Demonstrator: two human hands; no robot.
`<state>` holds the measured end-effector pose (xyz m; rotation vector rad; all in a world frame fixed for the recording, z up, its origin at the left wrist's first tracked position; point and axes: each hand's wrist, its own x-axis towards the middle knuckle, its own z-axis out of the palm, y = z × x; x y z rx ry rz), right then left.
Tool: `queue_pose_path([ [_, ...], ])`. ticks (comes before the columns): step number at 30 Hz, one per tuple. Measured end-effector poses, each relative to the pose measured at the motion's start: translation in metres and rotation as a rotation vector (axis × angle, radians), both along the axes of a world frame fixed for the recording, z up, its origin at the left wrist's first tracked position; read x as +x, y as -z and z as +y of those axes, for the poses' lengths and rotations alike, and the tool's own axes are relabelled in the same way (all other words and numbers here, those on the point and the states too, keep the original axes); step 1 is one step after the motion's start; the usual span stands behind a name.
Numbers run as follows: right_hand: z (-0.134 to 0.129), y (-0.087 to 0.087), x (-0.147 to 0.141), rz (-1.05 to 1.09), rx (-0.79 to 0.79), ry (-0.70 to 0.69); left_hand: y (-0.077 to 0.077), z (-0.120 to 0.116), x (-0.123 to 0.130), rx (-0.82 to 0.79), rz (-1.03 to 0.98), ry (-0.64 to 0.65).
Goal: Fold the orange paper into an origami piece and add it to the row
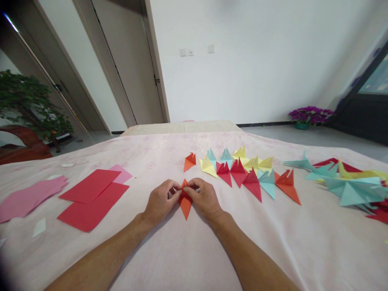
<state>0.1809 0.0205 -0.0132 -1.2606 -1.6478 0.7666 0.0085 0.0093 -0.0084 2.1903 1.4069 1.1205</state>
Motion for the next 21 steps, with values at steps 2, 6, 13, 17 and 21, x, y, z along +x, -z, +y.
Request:
queue_pose_path([
  [2,-0.0003,-0.0001,0.0003,0.016,0.018,0.016,-0.0003,0.0008,0.0008,-0.045,-0.003,0.003],
  [6,-0.0009,-0.0001,0.0003,0.028,0.065,0.045,0.0000,0.0016,0.0019,-0.101,0.011,0.004],
  [13,-0.0014,0.0000,0.0006,0.019,0.122,0.064,0.0018,0.0020,0.0012,-0.107,0.021,0.013],
  [17,-0.0026,-0.0026,-0.0001,0.018,0.147,0.040,0.0026,0.0030,0.0009,-0.109,0.009,0.005],
  [21,-0.0029,-0.0017,-0.0012,0.032,0.084,0.039,0.0031,0.0033,0.0005,-0.088,0.006,-0.023],
])
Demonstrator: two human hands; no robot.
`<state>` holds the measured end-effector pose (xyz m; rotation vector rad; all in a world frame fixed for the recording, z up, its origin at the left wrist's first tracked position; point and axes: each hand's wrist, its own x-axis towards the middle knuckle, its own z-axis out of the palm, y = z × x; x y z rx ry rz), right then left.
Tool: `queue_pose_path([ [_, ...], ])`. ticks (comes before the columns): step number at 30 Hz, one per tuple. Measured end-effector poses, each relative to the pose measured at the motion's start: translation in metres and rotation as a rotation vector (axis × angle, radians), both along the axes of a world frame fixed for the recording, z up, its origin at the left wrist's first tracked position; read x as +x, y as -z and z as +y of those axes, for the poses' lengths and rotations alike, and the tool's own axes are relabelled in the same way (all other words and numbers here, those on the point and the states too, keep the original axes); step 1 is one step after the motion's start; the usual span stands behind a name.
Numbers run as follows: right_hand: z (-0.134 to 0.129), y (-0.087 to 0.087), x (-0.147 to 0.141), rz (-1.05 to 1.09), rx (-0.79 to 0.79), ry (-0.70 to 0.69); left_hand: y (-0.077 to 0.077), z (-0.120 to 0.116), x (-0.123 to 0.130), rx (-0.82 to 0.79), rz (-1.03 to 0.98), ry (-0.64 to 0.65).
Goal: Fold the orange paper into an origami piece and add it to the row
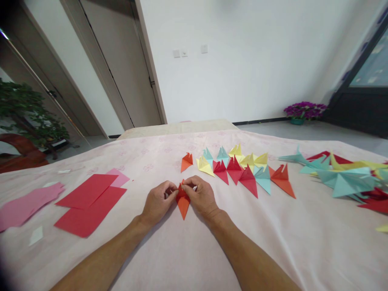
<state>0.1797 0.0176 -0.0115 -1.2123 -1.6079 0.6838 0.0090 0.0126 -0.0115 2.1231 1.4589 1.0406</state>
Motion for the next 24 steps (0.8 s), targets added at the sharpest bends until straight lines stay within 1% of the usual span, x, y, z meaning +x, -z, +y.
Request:
queue_pose_path([
  [5,0.0014,0.0029,-0.0006,-0.030,-0.041,-0.013,0.0014,-0.0006,-0.0008,0.076,-0.001,-0.012],
  [11,0.0009,-0.0002,-0.0017,-0.023,-0.055,-0.020,0.0014,-0.0017,-0.0018,0.134,-0.003,0.038],
  [15,-0.0005,-0.0025,-0.0013,-0.013,-0.060,-0.041,0.0018,-0.0016,-0.0020,0.144,0.027,0.045],
  [19,0.0003,-0.0008,-0.0005,-0.015,-0.059,-0.045,0.0029,-0.0015,-0.0023,0.128,0.029,0.067],
  [22,0.0014,0.0017,0.0003,-0.056,-0.071,-0.037,0.0020,-0.0029,-0.0020,0.101,0.052,0.093],
  [24,0.0012,0.0023,0.0014,-0.113,-0.085,-0.013,0.0003,-0.0040,-0.0011,0.092,0.106,0.102],
])
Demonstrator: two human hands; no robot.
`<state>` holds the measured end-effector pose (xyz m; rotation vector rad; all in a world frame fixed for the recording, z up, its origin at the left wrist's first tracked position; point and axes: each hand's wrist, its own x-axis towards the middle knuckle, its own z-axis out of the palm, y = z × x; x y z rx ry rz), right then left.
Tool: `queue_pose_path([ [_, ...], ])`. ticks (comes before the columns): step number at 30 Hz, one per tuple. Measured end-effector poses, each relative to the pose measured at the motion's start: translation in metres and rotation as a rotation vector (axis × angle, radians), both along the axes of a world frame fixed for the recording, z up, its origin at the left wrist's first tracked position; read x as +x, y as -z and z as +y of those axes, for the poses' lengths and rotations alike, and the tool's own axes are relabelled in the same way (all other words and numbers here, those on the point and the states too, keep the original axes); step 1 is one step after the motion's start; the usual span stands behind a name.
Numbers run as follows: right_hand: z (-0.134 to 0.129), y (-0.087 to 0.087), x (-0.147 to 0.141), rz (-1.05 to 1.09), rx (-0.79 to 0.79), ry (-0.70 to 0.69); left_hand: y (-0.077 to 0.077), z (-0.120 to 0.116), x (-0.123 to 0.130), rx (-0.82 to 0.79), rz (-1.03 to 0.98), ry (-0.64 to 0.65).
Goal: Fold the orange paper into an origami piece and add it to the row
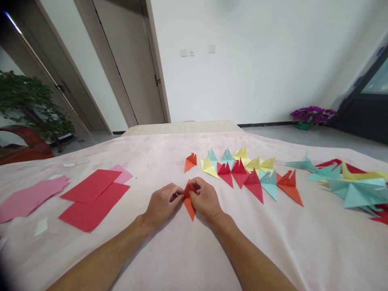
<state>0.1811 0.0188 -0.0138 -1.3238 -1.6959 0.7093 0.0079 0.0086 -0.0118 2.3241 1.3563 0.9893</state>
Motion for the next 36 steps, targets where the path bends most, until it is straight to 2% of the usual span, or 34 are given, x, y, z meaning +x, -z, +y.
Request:
queue_pose_path([
  [4,-0.003,-0.003,0.004,-0.187,-0.003,0.100,-0.004,-0.001,0.002,0.036,0.101,-0.045],
  [7,-0.005,-0.006,0.007,-0.287,0.020,0.113,-0.005,0.000,0.002,0.065,0.113,-0.067],
  [12,-0.003,-0.001,0.009,-0.284,0.028,0.117,0.000,0.005,0.000,0.046,0.147,0.060],
  [15,-0.002,0.004,0.012,-0.316,0.026,0.126,0.004,0.007,-0.001,0.019,0.220,0.088],
  [27,0.006,-0.005,0.022,-0.591,0.172,-0.083,0.001,0.005,0.000,0.007,0.316,0.100],
  [32,0.018,-0.002,0.020,-0.616,0.177,-0.084,-0.001,0.006,-0.001,0.001,0.319,0.109],
  [36,0.028,0.010,0.026,-0.506,0.194,-0.006,0.003,0.008,-0.002,-0.024,0.230,0.086],
])
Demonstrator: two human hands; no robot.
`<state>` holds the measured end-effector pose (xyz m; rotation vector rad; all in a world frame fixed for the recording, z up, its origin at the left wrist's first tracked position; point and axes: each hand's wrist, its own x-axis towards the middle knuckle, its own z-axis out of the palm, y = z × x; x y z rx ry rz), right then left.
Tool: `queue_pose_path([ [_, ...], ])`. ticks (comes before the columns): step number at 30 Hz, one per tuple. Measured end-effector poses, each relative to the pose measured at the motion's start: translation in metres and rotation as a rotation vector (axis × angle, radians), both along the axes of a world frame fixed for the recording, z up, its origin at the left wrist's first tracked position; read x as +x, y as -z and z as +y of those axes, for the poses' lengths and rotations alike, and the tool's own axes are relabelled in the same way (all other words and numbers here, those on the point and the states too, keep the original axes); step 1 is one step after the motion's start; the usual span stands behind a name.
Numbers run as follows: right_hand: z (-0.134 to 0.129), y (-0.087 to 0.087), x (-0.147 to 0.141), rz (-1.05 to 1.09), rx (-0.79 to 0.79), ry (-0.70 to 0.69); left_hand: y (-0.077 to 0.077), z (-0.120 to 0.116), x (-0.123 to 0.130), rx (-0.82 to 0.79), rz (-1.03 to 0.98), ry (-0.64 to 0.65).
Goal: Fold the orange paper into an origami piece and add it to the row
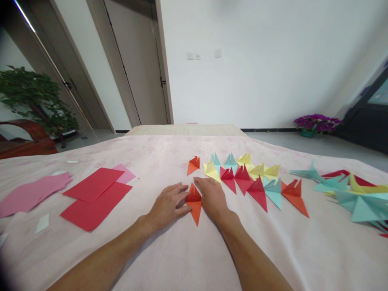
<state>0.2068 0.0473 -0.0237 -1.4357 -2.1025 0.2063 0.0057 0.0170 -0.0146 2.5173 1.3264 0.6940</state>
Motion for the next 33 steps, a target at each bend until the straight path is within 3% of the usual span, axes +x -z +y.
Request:
queue_pose_path([
  [3,-0.001,0.004,0.010,0.114,0.027,0.047,0.002,0.001,0.000,-0.018,-0.101,-0.064],
  [7,-0.014,-0.007,0.014,0.068,-0.122,-0.013,-0.001,-0.001,-0.001,-0.029,-0.158,-0.150],
  [11,-0.025,-0.017,0.004,0.018,-0.117,-0.001,-0.002,0.000,-0.001,-0.042,-0.177,-0.118],
  [15,-0.026,-0.015,-0.003,0.078,-0.071,0.017,0.000,0.003,-0.003,-0.089,-0.249,-0.067],
  [19,-0.025,-0.013,-0.006,0.163,-0.104,0.005,0.003,0.006,-0.006,-0.212,-0.498,-0.020],
  [24,-0.028,-0.015,-0.012,0.340,-0.211,-0.092,0.005,0.008,-0.006,-0.375,-0.882,-0.119],
  [28,-0.030,-0.016,-0.017,0.440,-0.262,-0.190,0.004,0.008,-0.003,-0.434,-0.977,-0.139],
  [33,-0.033,-0.016,-0.020,0.472,-0.294,-0.202,0.000,0.006,-0.001,-0.477,-1.020,-0.116],
])
